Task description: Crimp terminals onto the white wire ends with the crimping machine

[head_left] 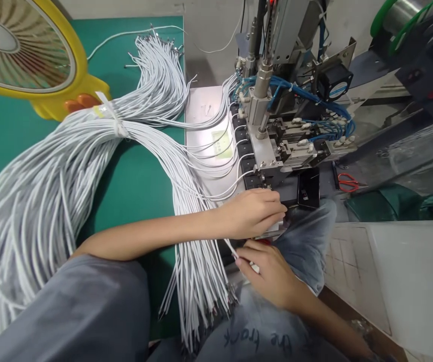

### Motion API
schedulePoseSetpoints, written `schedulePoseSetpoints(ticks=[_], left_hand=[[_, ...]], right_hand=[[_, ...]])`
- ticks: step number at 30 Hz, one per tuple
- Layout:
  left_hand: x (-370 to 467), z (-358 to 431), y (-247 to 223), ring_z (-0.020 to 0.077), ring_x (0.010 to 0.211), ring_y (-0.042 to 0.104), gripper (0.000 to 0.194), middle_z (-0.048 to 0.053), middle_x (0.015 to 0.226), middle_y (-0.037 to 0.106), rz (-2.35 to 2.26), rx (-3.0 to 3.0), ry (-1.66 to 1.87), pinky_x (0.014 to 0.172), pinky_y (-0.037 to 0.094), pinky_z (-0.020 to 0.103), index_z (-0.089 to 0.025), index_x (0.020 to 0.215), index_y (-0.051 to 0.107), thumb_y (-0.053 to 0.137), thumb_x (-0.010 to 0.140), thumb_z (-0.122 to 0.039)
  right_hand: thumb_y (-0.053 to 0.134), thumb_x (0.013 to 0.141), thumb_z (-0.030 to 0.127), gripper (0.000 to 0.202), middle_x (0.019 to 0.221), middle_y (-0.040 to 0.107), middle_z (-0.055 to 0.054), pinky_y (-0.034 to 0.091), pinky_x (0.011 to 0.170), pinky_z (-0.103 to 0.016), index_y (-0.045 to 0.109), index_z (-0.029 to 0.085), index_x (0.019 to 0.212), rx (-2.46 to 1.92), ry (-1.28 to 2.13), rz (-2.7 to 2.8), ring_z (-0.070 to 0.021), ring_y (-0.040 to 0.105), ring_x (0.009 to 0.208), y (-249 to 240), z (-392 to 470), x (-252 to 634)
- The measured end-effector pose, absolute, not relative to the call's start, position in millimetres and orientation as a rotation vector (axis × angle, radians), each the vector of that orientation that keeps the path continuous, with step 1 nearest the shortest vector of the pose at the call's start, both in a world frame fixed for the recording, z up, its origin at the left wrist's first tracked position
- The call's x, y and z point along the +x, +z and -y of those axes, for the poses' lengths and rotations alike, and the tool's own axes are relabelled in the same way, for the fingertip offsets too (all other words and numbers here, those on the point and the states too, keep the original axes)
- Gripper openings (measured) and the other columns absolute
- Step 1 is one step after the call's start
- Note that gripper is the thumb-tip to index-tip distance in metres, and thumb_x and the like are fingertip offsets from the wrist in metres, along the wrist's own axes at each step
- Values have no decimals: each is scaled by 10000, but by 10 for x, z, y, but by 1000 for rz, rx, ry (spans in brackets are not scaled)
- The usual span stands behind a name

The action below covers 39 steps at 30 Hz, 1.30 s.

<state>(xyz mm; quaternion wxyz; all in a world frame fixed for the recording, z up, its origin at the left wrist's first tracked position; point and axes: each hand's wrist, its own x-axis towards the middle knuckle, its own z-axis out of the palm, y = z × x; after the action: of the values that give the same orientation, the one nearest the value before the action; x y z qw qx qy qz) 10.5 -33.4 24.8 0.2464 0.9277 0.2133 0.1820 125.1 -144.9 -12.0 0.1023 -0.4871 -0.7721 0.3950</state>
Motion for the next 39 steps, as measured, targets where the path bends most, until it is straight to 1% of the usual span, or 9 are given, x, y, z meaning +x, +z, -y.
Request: schedulePoseSetpoints(ticks=[6,9,14,16,18,22,28,34,39], left_hand=[[132,363,208,139,738,549,310,76,829,590,-527,2398,415,656,435,233,-99,975,654,368,932,-213],[143,383,166,135,789,578,291,93,895,616,-448,2254,385,701,453,219,-88,1004,644,388,928,-205],[141,377,105,171,923,598,328,143,1014,630,-362,2051,407,825,466,256,-57,1097,613,506,887,-286],[136,364,94,180,940,596,399,144,1039,627,-377,1978,485,823,475,268,-73,1123,605,601,824,-337],[131,349,95,159,856,605,410,114,986,636,-430,1912,545,729,494,245,-110,1097,623,660,771,-356],[122,325,129,90,596,544,216,37,689,602,-544,1856,650,526,423,182,-117,811,691,606,822,-315],[118,311,166,94,627,558,259,60,724,625,-560,1930,750,567,437,189,-125,824,683,495,893,-289],[114,325,157,76,573,520,215,28,675,580,-573,1929,707,522,411,167,-122,851,666,510,886,-265],[106,321,140,70,544,504,238,8,634,531,-564,1924,686,517,412,163,-116,822,649,447,908,-210]], right_hand=[[420,912,229,203,894,677,-79,404,718,-298,611,166,890,-1592,1172,2180,-210,619,832,-351,1430,1133],[424,894,190,206,867,693,-84,410,708,-308,627,163,866,-1590,1180,2186,-220,631,809,-424,1446,1105],[462,861,210,212,755,674,-72,421,658,-300,619,163,727,-1620,1132,2015,-196,612,709,-109,1353,1514],[510,819,192,122,746,651,-39,427,637,-273,601,174,740,-1566,1133,1832,-163,591,689,30,1269,1698],[581,771,205,39,701,614,-2,429,595,-242,572,186,738,-1503,1189,1581,-136,566,652,109,1189,1808],[673,705,257,155,646,567,29,429,534,-225,529,197,702,-1325,1261,1135,-107,523,578,83,1089,1822],[624,771,279,138,718,608,-2,469,600,-266,618,200,885,-1109,1256,993,-118,553,618,-5,1037,1734],[629,753,226,58,710,559,1,437,565,-234,638,190,709,-1182,1055,1067,-109,532,636,28,956,1677],[598,773,241,104,690,569,-9,398,514,-233,672,183,729,-1222,1046,1222,-109,510,604,48,881,1748]])
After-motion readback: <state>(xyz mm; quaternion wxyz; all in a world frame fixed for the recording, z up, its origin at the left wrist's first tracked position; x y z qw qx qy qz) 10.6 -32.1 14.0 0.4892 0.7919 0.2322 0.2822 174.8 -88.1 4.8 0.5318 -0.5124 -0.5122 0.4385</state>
